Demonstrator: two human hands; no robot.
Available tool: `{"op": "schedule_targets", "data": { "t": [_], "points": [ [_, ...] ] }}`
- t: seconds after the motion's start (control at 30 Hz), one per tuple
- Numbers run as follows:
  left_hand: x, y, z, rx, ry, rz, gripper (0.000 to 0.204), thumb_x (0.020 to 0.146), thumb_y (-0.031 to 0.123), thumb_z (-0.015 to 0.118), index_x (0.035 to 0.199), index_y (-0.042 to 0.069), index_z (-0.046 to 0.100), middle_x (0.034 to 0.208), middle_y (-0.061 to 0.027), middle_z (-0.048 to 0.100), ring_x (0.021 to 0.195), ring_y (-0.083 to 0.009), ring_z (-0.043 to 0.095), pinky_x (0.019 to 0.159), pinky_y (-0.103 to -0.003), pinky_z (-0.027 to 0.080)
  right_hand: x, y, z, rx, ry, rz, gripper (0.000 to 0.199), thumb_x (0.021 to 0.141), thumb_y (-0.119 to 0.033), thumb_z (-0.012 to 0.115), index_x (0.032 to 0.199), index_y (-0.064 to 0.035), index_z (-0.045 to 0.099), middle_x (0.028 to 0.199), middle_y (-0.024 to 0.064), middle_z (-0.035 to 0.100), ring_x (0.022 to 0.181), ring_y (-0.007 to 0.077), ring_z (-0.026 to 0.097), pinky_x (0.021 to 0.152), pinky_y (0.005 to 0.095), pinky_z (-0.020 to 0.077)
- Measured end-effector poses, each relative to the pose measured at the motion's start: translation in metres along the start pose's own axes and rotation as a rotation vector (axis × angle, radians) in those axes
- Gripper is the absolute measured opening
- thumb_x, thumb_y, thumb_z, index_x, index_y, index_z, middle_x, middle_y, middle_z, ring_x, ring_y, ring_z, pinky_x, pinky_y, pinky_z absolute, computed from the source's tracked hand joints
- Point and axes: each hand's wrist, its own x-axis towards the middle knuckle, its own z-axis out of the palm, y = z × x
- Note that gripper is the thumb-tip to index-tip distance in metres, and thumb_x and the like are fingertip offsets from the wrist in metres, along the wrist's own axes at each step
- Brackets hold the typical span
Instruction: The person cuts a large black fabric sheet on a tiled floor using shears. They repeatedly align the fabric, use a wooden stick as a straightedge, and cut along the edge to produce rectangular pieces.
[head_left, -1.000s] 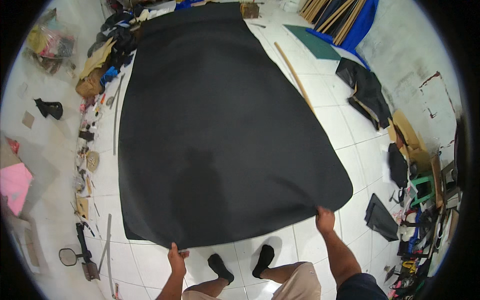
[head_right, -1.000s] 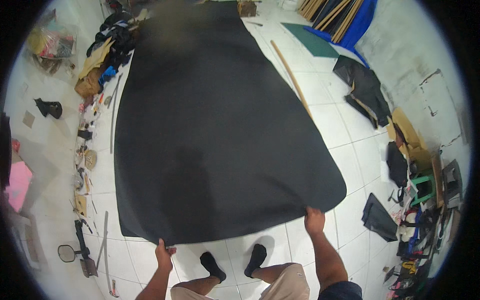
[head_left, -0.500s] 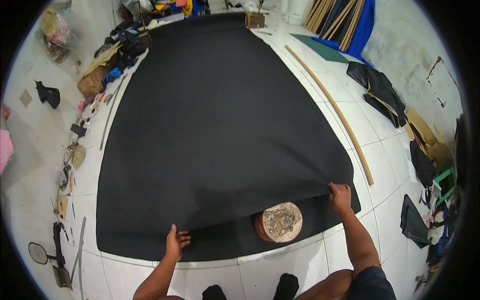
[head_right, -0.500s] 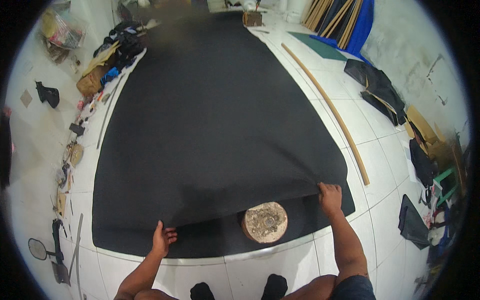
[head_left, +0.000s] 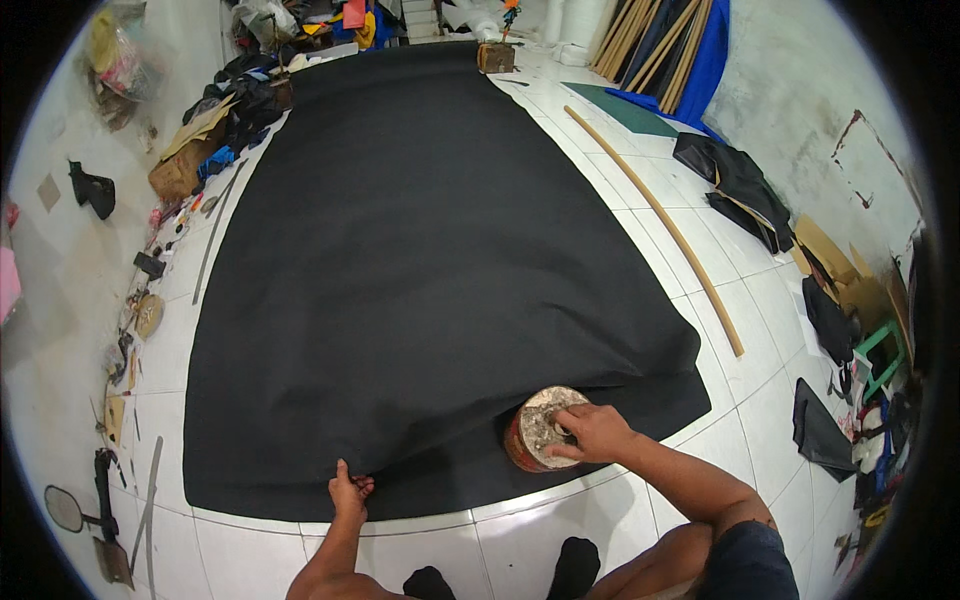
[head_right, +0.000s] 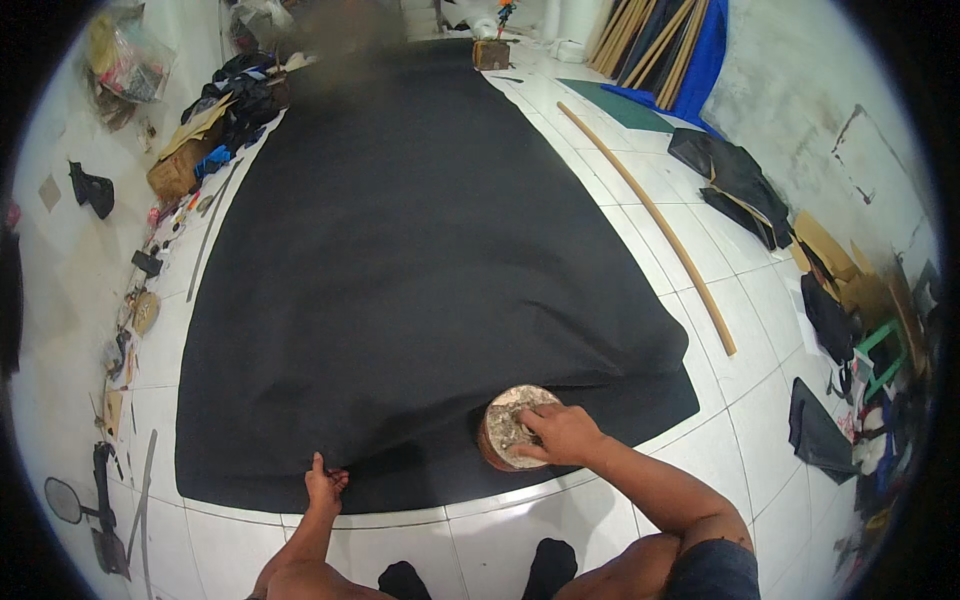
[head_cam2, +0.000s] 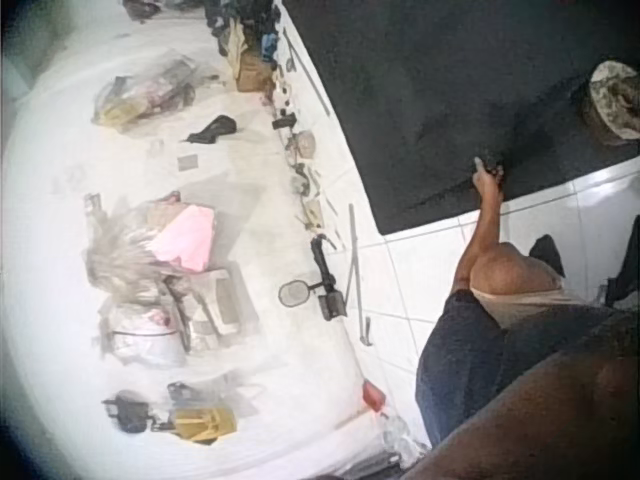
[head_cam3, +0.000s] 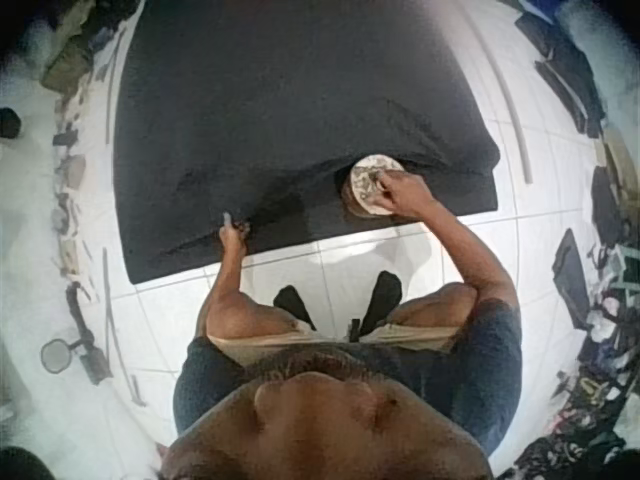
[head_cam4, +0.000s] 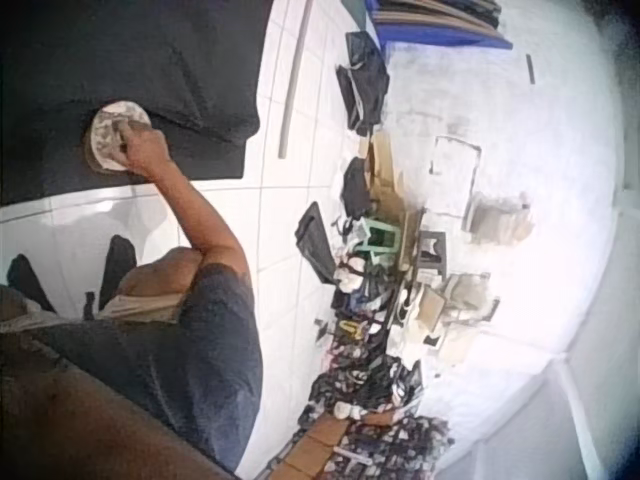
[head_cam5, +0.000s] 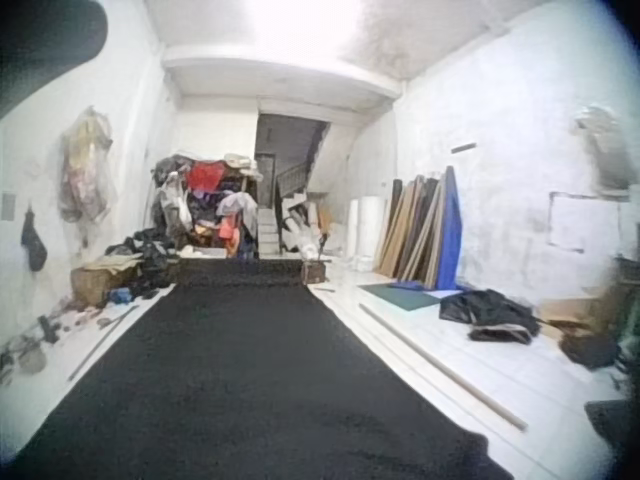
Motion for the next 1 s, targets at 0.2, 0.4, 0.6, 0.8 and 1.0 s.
{"op": "schedule_targets", "data": {
  "t": [0.2, 0.4, 0.6, 0.8, 1.0],
  "points": [
    [0.002, 0.01, -0.007, 0.0, -0.011, 0.022, 0.043, 0.097, 0.041, 0.054, 0.08, 0.002, 0.05, 0.07, -0.0118, 0.059, 0.057, -0.0226, 0.062, 0.051, -0.032, 0.054, 0.01, 0.001, 0.017, -0.076, 0.008, -0.069, 0.033, 0.089, -0.04, 0.063, 0.085, -0.0077, 0.057, 0.063, 0.0108, 0.064, 0.056, 0.0296, 0.065, 0.05, 0.0414, 0.052],
    [0.008, -0.006, -0.024, 0.217, -0.039, -0.014, 0.042, 0.096, 0.035, 0.059, 0.079, -0.003, 0.057, 0.068, -0.0117, 0.06, 0.053, -0.0188, 0.06, 0.045, -0.029, 0.049, -0.023, -0.028, 0.011, 0.13, 0.106, -0.037, 0.028, 0.084, -0.035, 0.068, 0.078, -0.0082, 0.062, 0.059, 0.0099, 0.062, 0.051, 0.0246, 0.064, 0.047, 0.0367, 0.0502],
    [-0.01, -0.018, -0.041, 0.495, 0.117, -0.006, 0.041, 0.095, 0.032, 0.06, 0.076, -0.003, 0.056, 0.067, -0.0111, 0.06, 0.048, -0.0181, 0.058, 0.042, -0.029, 0.046, -0.032, -0.052, -0.012, 0.345, 0.148, 0.197, 0.024, 0.08, -0.032, 0.071, 0.079, -0.0082, 0.065, 0.062, 0.0105, 0.064, 0.049, 0.0229, 0.064, 0.047, 0.0346, 0.0481],
    [-0.005, -0.044, -0.063, 0.305, 0.178, 0.023, 0.036, 0.093, 0.031, 0.062, 0.078, 0.0, 0.05, 0.064, -0.0088, 0.055, 0.046, -0.0175, 0.053, 0.041, -0.029, 0.044, -0.022, -0.038, -0.004, 0.196, 0.224, 0.077, 0.026, 0.083, -0.035, 0.067, 0.085, -0.0087, 0.065, 0.064, 0.0123, 0.065, 0.055, 0.0261, 0.066, 0.051, 0.0372, 0.0513],
    [-0.009, -0.048, -0.068, 0.311, 0.094, 0.097, 0.038, 0.092, 0.029, 0.06, 0.07, 0.001, 0.047, 0.058, -0.0089, 0.053, 0.045, -0.0175, 0.051, 0.042, -0.028, 0.044, 0.012, -0.012, 0.018, 0.211, 0.339, 0.094, 0.026, 0.082, -0.036, 0.067, 0.086, -0.0104, 0.062, 0.061, 0.0085, 0.063, 0.057, 0.028, 0.064, 0.052, 0.0397, 0.0493]
  ]
}}
